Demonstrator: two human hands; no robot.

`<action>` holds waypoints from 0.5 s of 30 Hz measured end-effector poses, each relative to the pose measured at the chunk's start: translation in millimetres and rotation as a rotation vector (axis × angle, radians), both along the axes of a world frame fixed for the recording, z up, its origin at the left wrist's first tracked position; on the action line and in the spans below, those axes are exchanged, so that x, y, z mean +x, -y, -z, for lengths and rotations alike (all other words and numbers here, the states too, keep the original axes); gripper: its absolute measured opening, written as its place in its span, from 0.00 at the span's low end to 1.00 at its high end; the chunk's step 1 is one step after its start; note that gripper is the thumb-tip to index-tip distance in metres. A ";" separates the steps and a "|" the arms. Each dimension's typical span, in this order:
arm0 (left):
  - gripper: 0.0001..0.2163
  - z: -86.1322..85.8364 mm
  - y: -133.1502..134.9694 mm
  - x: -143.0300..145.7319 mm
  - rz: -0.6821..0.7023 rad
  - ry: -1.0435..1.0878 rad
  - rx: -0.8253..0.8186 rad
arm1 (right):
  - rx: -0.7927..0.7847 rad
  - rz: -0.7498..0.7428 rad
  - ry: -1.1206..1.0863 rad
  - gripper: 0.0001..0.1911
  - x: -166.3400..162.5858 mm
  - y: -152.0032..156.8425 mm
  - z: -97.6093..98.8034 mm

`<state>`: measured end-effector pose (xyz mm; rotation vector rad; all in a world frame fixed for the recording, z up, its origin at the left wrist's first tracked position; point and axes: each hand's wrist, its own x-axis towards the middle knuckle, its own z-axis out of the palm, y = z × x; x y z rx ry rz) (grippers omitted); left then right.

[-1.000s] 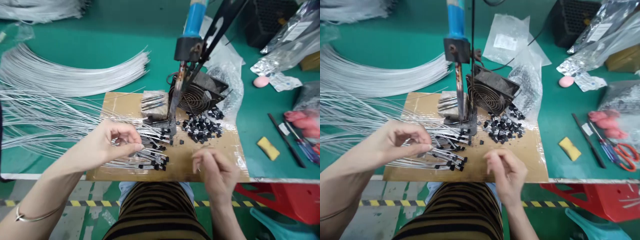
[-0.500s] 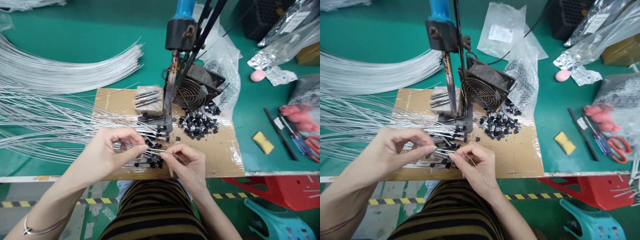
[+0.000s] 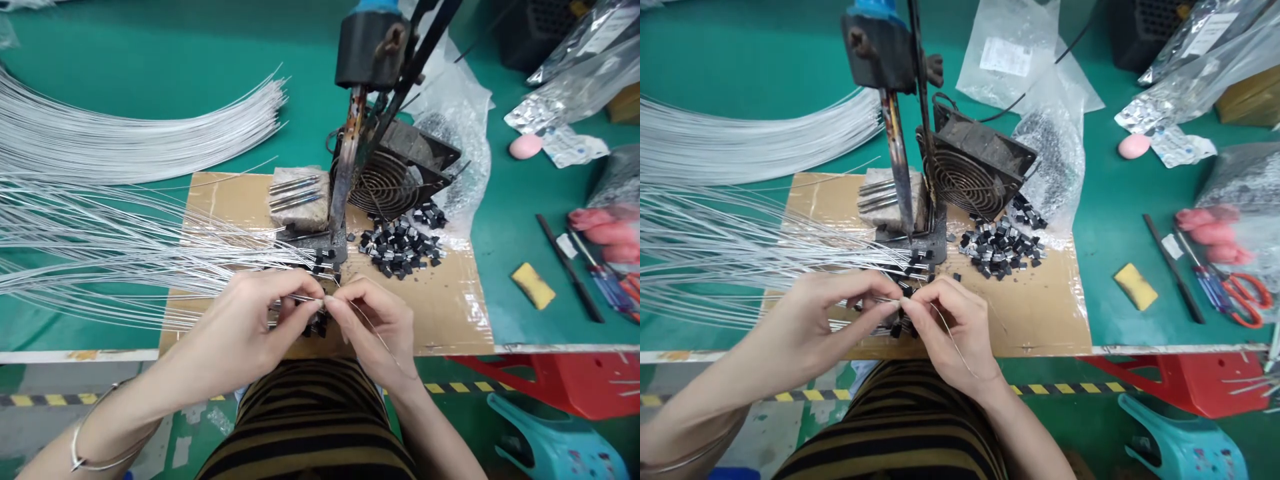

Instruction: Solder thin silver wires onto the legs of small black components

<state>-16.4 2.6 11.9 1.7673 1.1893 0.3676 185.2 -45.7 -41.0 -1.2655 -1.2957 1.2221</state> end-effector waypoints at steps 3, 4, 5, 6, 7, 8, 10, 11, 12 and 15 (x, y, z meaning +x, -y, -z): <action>0.09 3.4 0.2 8.5 -0.028 0.029 -0.084 | -0.038 0.013 -0.035 0.11 -2.5 -0.2 2.0; 0.09 5.0 -0.3 10.2 -0.053 0.048 -0.100 | -0.064 0.029 -0.069 0.11 -3.6 -0.4 2.8; 0.09 6.4 -1.0 11.4 -0.080 0.069 -0.110 | -0.094 0.056 -0.109 0.12 -4.5 -0.7 3.7; 0.08 7.6 -2.0 12.1 -0.113 0.092 -0.113 | -0.123 0.098 -0.151 0.12 -5.0 -1.1 4.4; 0.08 8.5 -3.1 12.5 -0.149 0.114 -0.113 | -0.147 0.154 -0.193 0.12 -4.9 -1.7 5.0; 0.08 9.2 -4.2 12.7 -0.183 0.132 -0.115 | -0.162 0.211 -0.234 0.12 -4.3 -2.4 5.4; 0.07 10.1 -6.3 12.6 -0.229 0.161 -0.123 | -0.169 0.285 -0.323 0.14 -1.9 -4.0 5.7; 0.07 10.5 -7.2 12.5 -0.240 0.168 -0.123 | -0.171 0.286 -0.376 0.17 -0.7 -4.6 5.6; 0.07 11.0 -7.9 12.3 -0.245 0.172 -0.119 | -0.177 0.273 -0.428 0.21 0.2 -5.1 5.5; 0.07 12.4 -8.6 11.1 -0.246 0.175 -0.101 | -0.211 0.212 -0.505 0.30 -0.9 -5.0 5.2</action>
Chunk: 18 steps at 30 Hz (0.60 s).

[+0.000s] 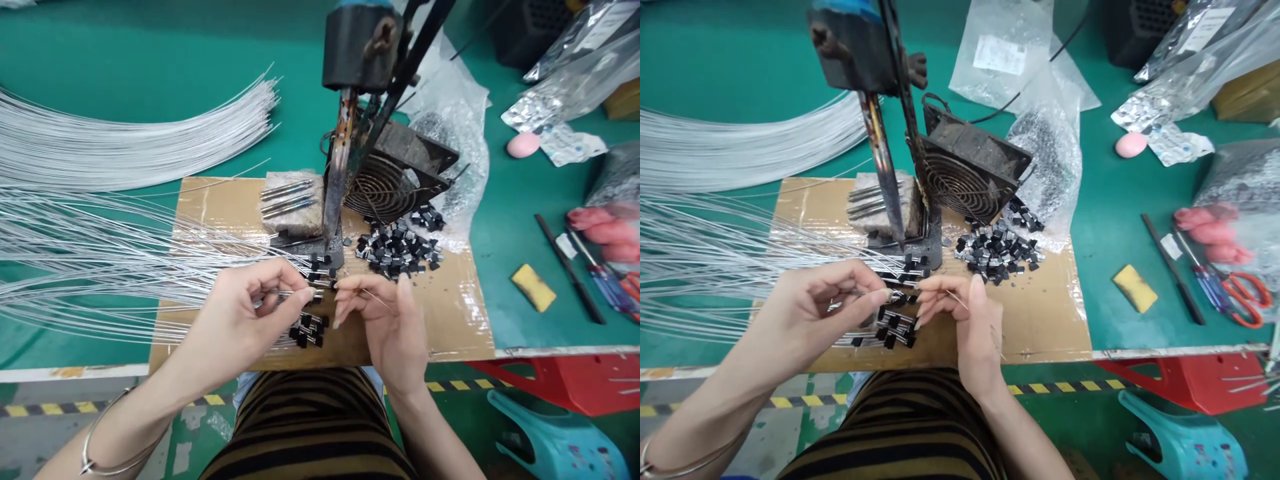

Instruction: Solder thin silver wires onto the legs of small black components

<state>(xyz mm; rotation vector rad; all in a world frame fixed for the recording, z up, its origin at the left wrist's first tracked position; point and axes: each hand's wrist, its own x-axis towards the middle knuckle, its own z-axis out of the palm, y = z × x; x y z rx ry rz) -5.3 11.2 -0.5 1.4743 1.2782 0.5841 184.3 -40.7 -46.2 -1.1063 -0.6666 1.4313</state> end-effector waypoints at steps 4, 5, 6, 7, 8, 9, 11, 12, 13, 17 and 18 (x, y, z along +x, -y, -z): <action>0.07 0.2 0.6 -2.2 -0.011 0.021 0.016 | 0.014 -0.038 0.071 0.17 -7.9 1.3 -1.3; 0.07 -0.3 0.7 -2.5 -0.014 0.027 0.025 | 0.019 -0.050 0.084 0.14 -10.1 1.3 -2.1; 0.07 -0.9 0.8 -2.6 -0.012 0.033 0.030 | 0.021 -0.062 0.090 0.11 -12.2 1.1 -3.2; 0.07 -1.6 0.8 -2.5 -0.008 0.041 0.033 | 0.023 -0.072 0.090 0.10 -14.2 0.8 -4.5; 0.07 -2.4 0.7 -2.1 -0.003 0.051 0.032 | 0.025 -0.080 0.087 0.09 -15.9 0.4 -5.8; 0.07 -3.2 0.7 -1.5 0.001 0.060 0.027 | 0.025 -0.084 0.081 0.08 -17.3 0.1 -6.9; 0.07 -4.8 0.8 0.2 0.002 0.080 0.019 | 0.020 -0.081 0.065 0.07 -19.3 -0.1 -8.4; 0.08 -5.4 1.1 1.1 -0.005 0.084 0.015 | 0.013 -0.075 0.056 0.07 -19.9 0.2 -8.4; 0.08 -5.9 1.8 2.0 -0.013 0.085 0.008 | 0.004 -0.070 0.045 0.06 -20.3 0.6 -8.0; 0.08 -5.7 7.2 2.9 -0.040 0.052 -0.004 | -0.023 -0.061 -0.011 0.05 -21.2 2.7 -4.0; 0.08 -5.1 8.8 2.7 -0.042 0.038 0.005 | -0.026 -0.059 -0.021 0.05 -21.3 2.8 -3.1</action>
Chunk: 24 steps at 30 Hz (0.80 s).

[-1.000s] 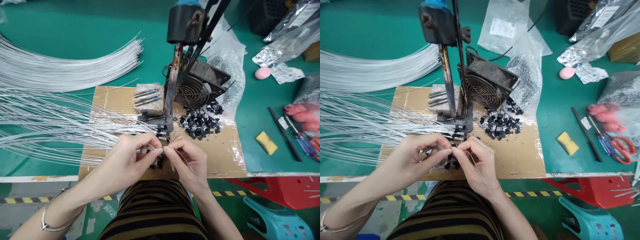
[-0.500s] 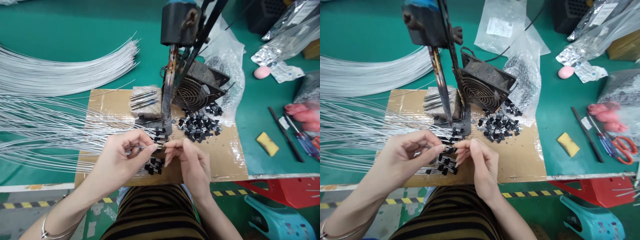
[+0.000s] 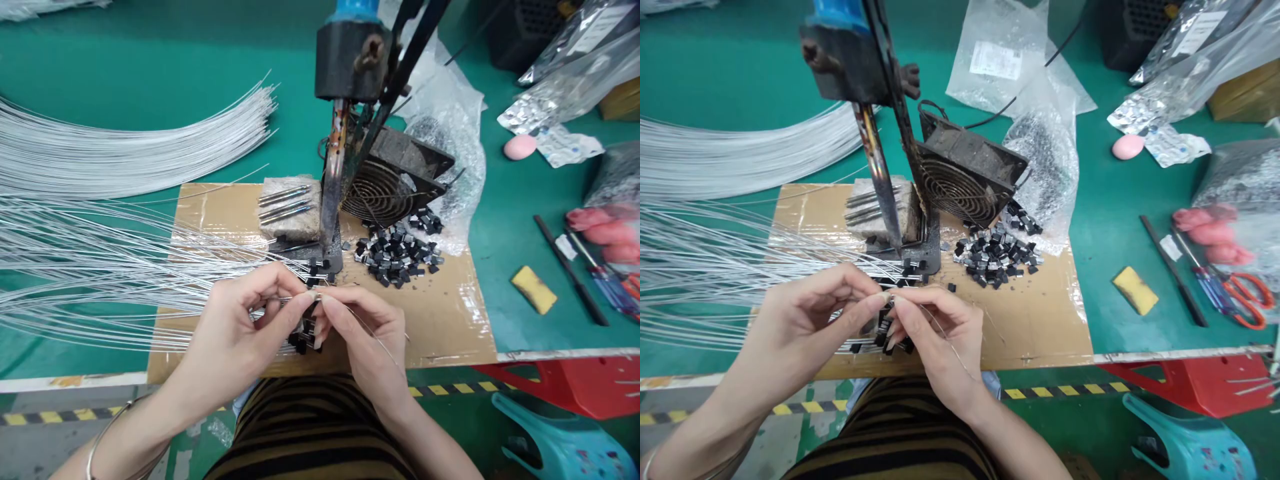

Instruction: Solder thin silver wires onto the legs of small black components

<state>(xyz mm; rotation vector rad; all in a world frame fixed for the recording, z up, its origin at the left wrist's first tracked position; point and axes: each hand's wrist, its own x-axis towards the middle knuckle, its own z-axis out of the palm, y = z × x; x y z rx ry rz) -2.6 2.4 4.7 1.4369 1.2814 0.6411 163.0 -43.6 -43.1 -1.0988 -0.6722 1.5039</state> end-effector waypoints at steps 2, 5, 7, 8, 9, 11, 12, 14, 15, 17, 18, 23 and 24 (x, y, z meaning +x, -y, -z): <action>0.08 1.5 2.5 -0.2 -0.005 -0.030 0.013 | -0.010 0.006 -0.014 0.05 -0.2 -0.4 0.9; 0.08 3.8 3.9 0.3 -0.007 -0.047 0.015 | -0.025 0.012 -0.037 0.05 -0.3 -2.1 0.5; 0.08 4.7 4.0 0.9 -0.014 -0.057 0.022 | -0.032 0.013 -0.060 0.05 -0.2 -3.2 0.0; 0.08 4.9 4.0 1.1 -0.018 -0.062 0.031 | -0.036 0.012 -0.076 0.05 -0.1 -3.7 -0.3; 0.07 5.0 4.0 1.2 -0.021 -0.069 0.039 | -0.040 0.010 -0.094 0.05 0.0 -4.1 -0.6; 0.07 4.9 4.2 1.4 -0.021 -0.081 0.060 | -0.049 0.001 -0.128 0.04 0.5 -5.0 -1.2; 0.06 4.7 4.3 1.5 -0.019 -0.085 0.068 | -0.056 -0.007 -0.143 0.05 0.7 -5.5 -1.7; 0.06 4.4 4.3 2.1 -0.013 -0.086 0.074 | -0.077 -0.023 -0.173 0.05 1.3 -6.8 -3.1; 0.07 4.1 4.2 2.6 -0.013 -0.084 0.074 | -0.089 -0.031 -0.192 0.05 1.6 -7.6 -3.9; 0.07 3.4 3.9 3.8 -0.016 -0.074 0.071 | -0.114 -0.042 -0.238 0.05 2.1 -9.4 -5.7; 0.07 3.0 3.8 4.4 -0.016 -0.069 0.070 | -0.123 -0.045 -0.259 0.05 2.5 -10.3 -6.5; 0.08 3.0 4.3 5.8 -0.015 -0.059 0.081 | -0.163 -0.046 -0.293 0.06 4.1 -13.5 -8.0; 0.07 3.5 4.5 5.9 -0.020 -0.062 0.083 | -0.170 -0.046 -0.295 0.06 4.3 -13.8 -7.8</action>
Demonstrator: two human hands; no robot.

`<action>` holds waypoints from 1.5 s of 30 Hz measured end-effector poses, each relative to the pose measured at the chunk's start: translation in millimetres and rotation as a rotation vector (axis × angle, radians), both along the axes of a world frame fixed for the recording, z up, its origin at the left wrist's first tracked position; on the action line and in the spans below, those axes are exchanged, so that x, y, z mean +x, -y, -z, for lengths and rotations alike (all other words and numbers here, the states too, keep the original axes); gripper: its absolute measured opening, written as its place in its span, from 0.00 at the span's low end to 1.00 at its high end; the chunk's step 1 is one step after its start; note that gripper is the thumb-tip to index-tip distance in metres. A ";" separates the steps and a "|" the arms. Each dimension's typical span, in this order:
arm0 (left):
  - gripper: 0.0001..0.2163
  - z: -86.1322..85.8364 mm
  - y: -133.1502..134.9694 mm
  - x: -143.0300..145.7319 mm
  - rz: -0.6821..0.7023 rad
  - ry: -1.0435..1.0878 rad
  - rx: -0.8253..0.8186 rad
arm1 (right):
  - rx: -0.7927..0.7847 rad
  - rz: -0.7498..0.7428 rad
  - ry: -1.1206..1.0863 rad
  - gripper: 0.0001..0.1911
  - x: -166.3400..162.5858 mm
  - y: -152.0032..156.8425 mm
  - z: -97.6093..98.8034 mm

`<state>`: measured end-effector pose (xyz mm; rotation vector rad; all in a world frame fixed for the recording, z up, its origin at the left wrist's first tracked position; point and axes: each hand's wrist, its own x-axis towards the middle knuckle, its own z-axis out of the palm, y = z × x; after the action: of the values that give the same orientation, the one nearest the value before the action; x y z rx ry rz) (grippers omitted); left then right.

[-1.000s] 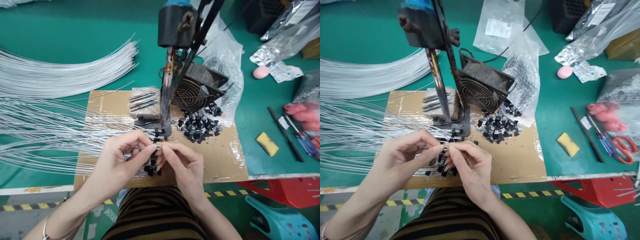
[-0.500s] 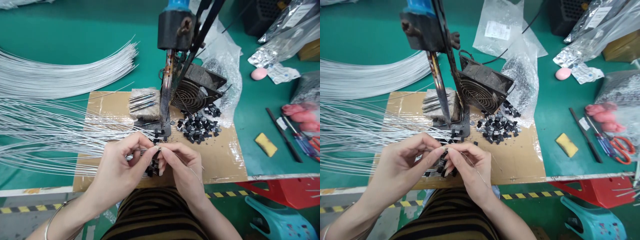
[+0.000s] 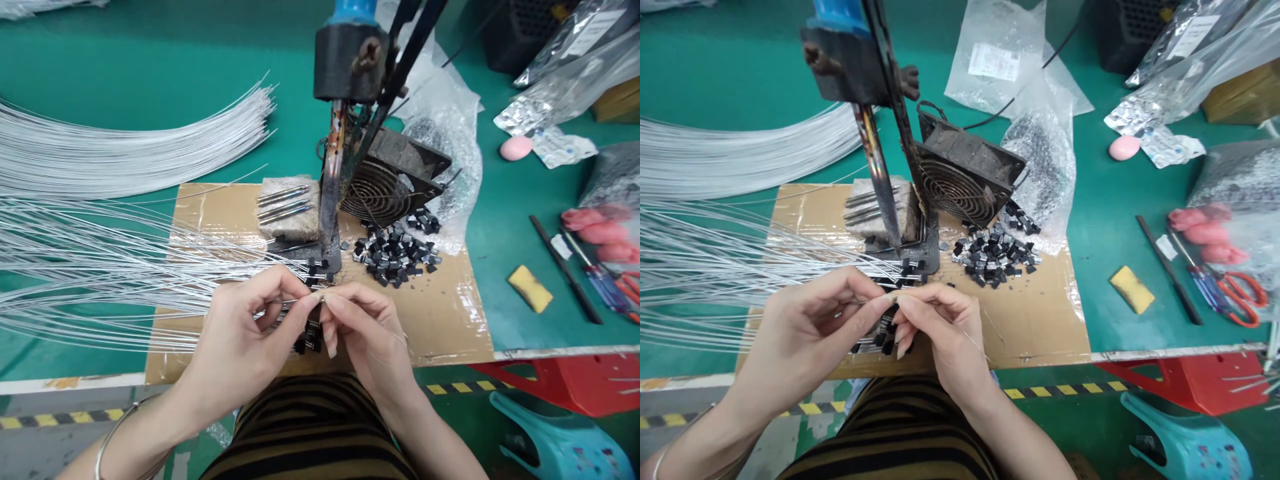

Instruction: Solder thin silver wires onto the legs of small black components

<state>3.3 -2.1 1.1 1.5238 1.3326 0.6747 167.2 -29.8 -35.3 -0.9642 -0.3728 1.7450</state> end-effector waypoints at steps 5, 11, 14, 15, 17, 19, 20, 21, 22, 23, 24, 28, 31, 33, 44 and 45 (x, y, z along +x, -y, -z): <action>0.07 3.2 1.0 0.9 -0.028 0.005 0.016 | 0.004 0.014 -0.021 0.05 -0.9 0.2 2.3; 0.06 6.3 4.9 3.4 -0.064 -0.002 0.061 | -0.006 0.027 -0.044 0.04 -2.5 1.0 2.5; 0.06 10.8 8.5 5.1 -0.092 0.001 0.109 | -0.020 0.031 -0.059 0.04 -3.8 0.7 2.3; 0.06 12.7 9.7 5.5 -0.100 0.012 0.124 | -0.025 0.034 -0.061 0.04 -4.5 0.6 2.4; 0.06 16.5 11.9 6.2 -0.111 0.041 0.141 | -0.032 0.040 -0.061 0.04 -6.0 0.5 2.7; 0.05 19.5 13.6 6.9 -0.121 0.069 0.136 | -0.037 0.052 -0.051 0.05 -7.5 0.6 2.9; 0.05 20.6 14.1 7.2 -0.127 0.078 0.130 | -0.037 0.056 -0.047 0.05 -8.1 0.8 2.9; 0.05 21.3 14.5 7.6 -0.134 0.083 0.124 | -0.038 0.059 -0.044 0.05 -8.5 1.0 3.0; 0.05 21.6 14.5 7.9 -0.139 0.088 0.120 | -0.034 0.062 -0.043 0.05 -8.7 1.2 3.1; 0.05 21.6 14.3 8.3 -0.141 0.093 0.114 | -0.028 0.063 -0.044 0.04 -8.6 1.5 3.3; 0.05 21.2 13.7 8.7 -0.143 0.098 0.108 | -0.019 0.062 -0.048 0.04 -8.2 1.7 3.6; 0.05 17.9 9.9 9.7 -0.161 0.101 0.081 | 0.036 0.058 -0.032 0.07 -4.0 2.4 6.1; 0.04 15.4 7.6 9.4 -0.180 0.080 0.093 | 0.061 0.061 0.032 0.07 -0.9 3.2 8.2; 0.03 14.6 7.4 8.7 -0.179 0.071 0.104 | 0.066 0.049 0.072 0.05 -0.5 3.8 9.2; 0.04 14.2 9.7 5.7 -0.141 0.067 0.152 | 0.081 0.046 0.118 0.03 -3.3 5.4 9.2; 0.04 13.8 9.4 6.3 -0.140 0.067 0.155 | 0.077 0.050 0.122 0.03 -3.1 5.7 8.9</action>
<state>9.6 -11.5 -12.7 1.5255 1.3712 0.9282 164.1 -35.5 -44.3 -1.0186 -0.4876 1.6195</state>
